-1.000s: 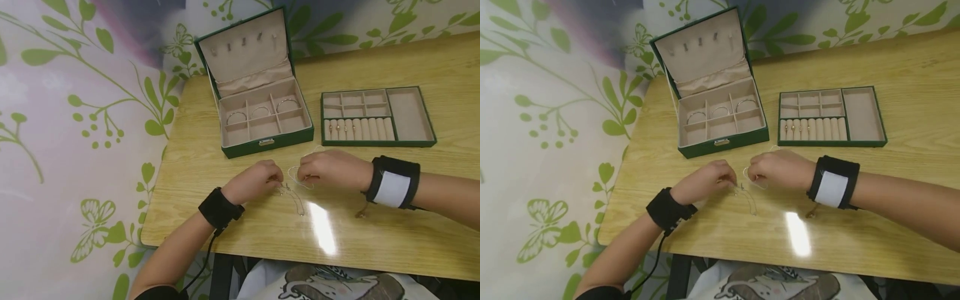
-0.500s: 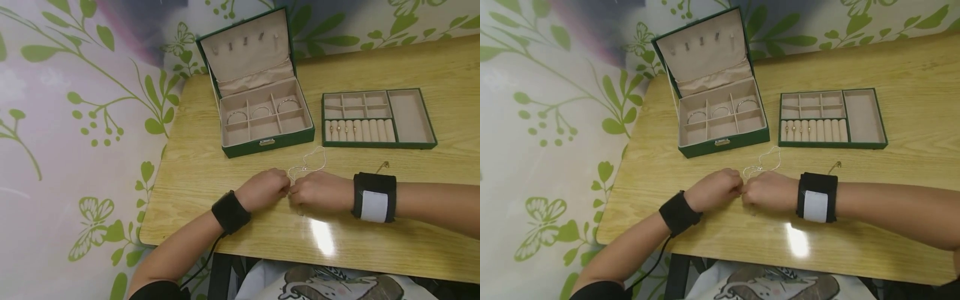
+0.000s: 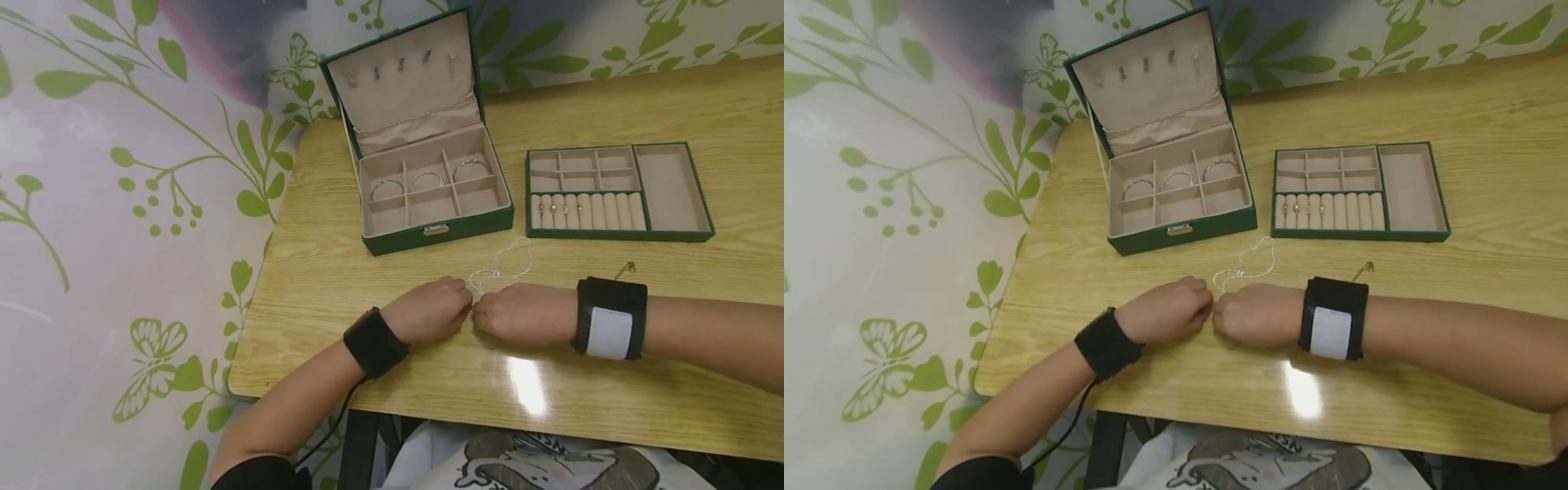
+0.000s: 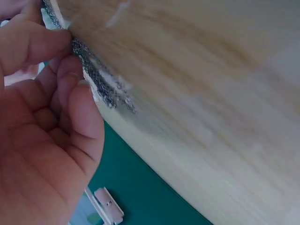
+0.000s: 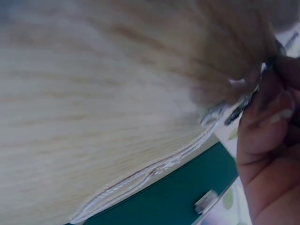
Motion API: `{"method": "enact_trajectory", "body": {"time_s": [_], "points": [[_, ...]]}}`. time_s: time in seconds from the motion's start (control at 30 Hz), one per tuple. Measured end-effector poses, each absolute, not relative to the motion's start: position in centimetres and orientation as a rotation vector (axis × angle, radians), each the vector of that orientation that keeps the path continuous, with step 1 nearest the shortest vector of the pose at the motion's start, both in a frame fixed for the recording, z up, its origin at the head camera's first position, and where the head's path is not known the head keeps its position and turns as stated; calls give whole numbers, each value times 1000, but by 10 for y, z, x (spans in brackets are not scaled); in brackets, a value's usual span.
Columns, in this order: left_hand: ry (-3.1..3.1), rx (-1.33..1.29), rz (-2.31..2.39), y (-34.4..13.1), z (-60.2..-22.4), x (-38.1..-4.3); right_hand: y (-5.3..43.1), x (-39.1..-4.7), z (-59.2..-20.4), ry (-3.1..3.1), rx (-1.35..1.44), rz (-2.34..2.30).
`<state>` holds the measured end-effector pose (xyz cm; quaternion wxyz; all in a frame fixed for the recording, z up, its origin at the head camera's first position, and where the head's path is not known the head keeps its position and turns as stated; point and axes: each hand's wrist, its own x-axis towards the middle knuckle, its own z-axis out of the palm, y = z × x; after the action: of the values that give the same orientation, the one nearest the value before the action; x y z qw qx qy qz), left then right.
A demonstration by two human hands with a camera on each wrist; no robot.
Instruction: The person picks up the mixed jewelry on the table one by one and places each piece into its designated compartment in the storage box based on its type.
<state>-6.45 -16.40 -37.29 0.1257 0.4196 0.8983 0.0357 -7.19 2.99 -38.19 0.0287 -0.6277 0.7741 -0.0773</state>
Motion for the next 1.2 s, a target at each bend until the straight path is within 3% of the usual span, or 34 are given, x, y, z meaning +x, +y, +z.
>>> {"method": "enact_trajectory", "body": {"time_s": [0.4,0.93,1.2], "points": [[2553,1000,728,-191,-348,-76,58,-103,-346,2450,-1540,-768],[2339,761,1648,-204,-306,-84,64,-115,-291,2470,-1208,-1457],[2230,799,1958,-196,-283,-102,79,-126,-254,2735,-1296,-1343]]}}
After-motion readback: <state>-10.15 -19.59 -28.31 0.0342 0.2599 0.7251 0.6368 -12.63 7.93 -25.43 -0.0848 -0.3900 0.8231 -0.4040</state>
